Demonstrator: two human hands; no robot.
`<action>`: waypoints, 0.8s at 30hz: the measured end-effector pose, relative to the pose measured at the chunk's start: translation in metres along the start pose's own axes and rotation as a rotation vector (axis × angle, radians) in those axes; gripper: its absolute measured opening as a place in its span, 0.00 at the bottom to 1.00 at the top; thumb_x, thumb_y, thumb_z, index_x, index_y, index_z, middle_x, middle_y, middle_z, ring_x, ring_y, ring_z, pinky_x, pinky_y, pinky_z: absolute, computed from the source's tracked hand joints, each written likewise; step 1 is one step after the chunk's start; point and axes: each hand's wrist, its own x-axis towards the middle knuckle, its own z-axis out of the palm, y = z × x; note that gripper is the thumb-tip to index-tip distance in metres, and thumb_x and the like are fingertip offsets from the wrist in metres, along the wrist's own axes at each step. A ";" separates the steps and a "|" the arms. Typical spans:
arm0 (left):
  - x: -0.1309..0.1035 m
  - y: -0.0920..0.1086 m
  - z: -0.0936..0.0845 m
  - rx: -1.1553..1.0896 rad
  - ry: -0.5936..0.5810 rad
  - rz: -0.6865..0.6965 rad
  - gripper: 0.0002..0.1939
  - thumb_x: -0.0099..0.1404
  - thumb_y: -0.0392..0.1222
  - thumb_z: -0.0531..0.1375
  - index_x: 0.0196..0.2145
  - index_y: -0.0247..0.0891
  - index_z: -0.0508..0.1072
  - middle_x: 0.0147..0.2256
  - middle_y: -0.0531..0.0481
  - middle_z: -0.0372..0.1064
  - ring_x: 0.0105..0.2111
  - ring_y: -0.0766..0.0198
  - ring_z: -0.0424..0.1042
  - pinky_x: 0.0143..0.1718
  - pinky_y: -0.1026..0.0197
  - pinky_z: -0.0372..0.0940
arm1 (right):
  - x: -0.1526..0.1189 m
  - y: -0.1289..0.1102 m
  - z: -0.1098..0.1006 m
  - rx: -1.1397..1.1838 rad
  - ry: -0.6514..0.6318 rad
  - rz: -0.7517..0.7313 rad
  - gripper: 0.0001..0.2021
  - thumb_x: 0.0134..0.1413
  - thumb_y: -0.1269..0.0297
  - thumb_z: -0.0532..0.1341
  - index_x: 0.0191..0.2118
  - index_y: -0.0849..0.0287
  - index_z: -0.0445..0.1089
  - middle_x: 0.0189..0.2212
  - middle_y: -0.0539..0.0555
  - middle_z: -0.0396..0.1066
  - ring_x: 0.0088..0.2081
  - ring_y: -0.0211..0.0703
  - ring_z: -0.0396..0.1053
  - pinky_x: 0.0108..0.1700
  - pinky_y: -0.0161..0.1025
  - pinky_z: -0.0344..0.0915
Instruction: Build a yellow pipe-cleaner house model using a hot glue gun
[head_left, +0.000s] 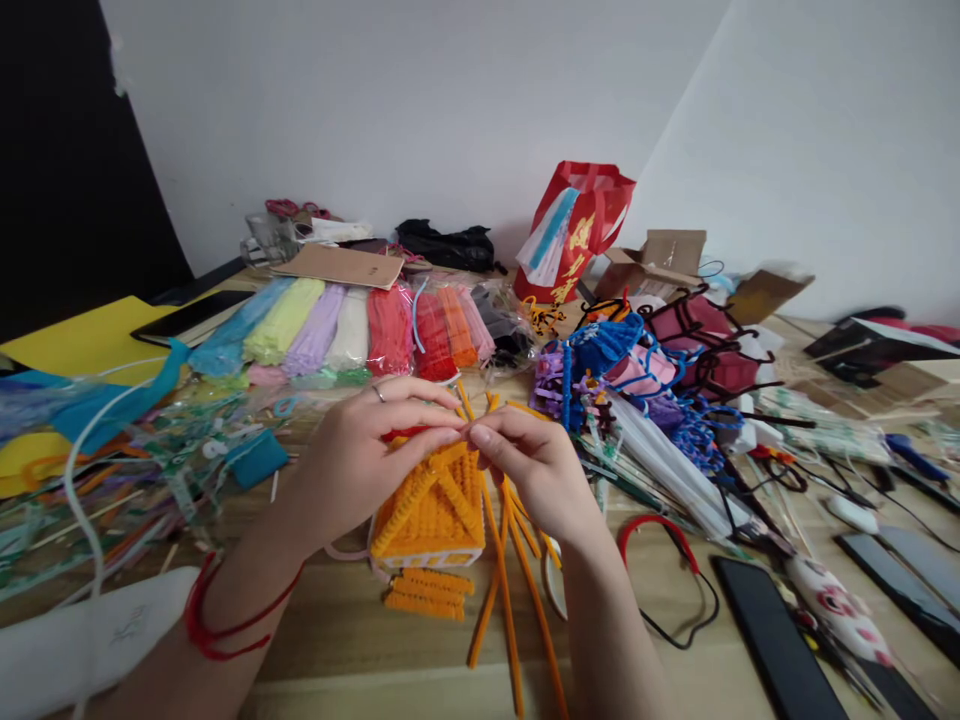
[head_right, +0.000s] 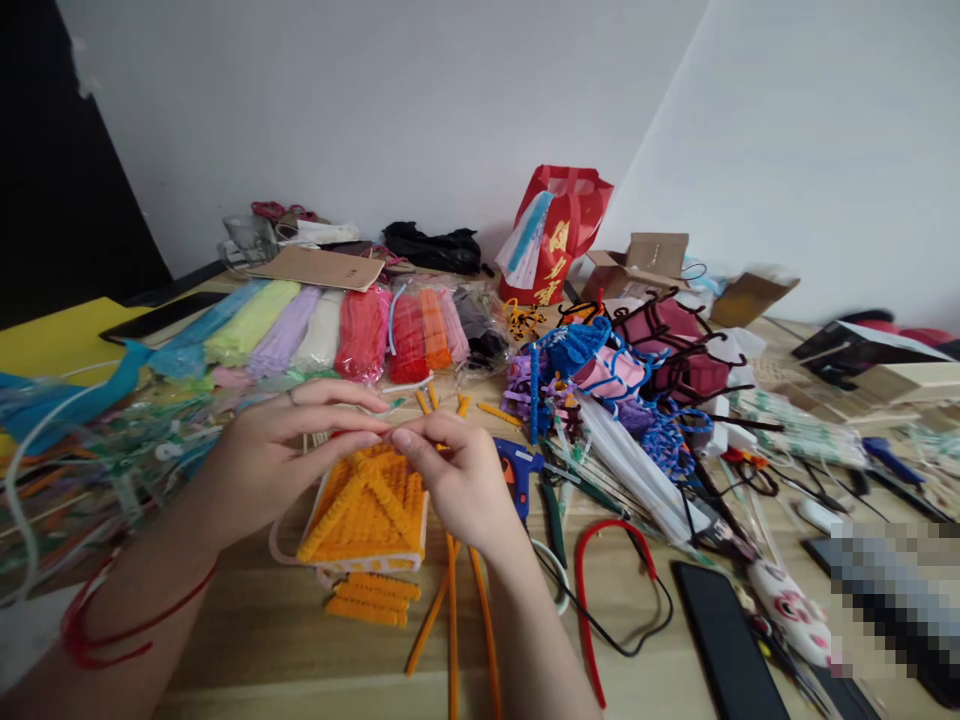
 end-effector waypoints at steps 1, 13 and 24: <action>0.000 0.000 0.000 -0.007 0.001 0.030 0.09 0.66 0.40 0.57 0.37 0.45 0.78 0.42 0.52 0.74 0.44 0.62 0.72 0.49 0.58 0.67 | 0.000 0.000 0.001 0.032 -0.044 0.021 0.14 0.57 0.53 0.60 0.32 0.60 0.74 0.23 0.48 0.66 0.23 0.34 0.60 0.25 0.32 0.58; 0.000 -0.002 0.002 -0.059 -0.069 0.196 0.12 0.64 0.37 0.60 0.44 0.47 0.76 0.45 0.52 0.74 0.48 0.60 0.71 0.50 0.56 0.67 | -0.003 -0.009 0.004 0.466 -0.395 0.215 0.18 0.57 0.50 0.58 0.37 0.62 0.71 0.20 0.52 0.73 0.20 0.37 0.68 0.21 0.31 0.61; -0.002 0.008 -0.003 -0.096 0.038 0.299 0.08 0.62 0.35 0.62 0.36 0.48 0.76 0.37 0.55 0.77 0.43 0.61 0.74 0.48 0.55 0.69 | -0.006 -0.007 -0.008 0.632 -0.592 0.347 0.16 0.56 0.54 0.61 0.42 0.62 0.71 0.24 0.55 0.77 0.17 0.37 0.70 0.14 0.27 0.53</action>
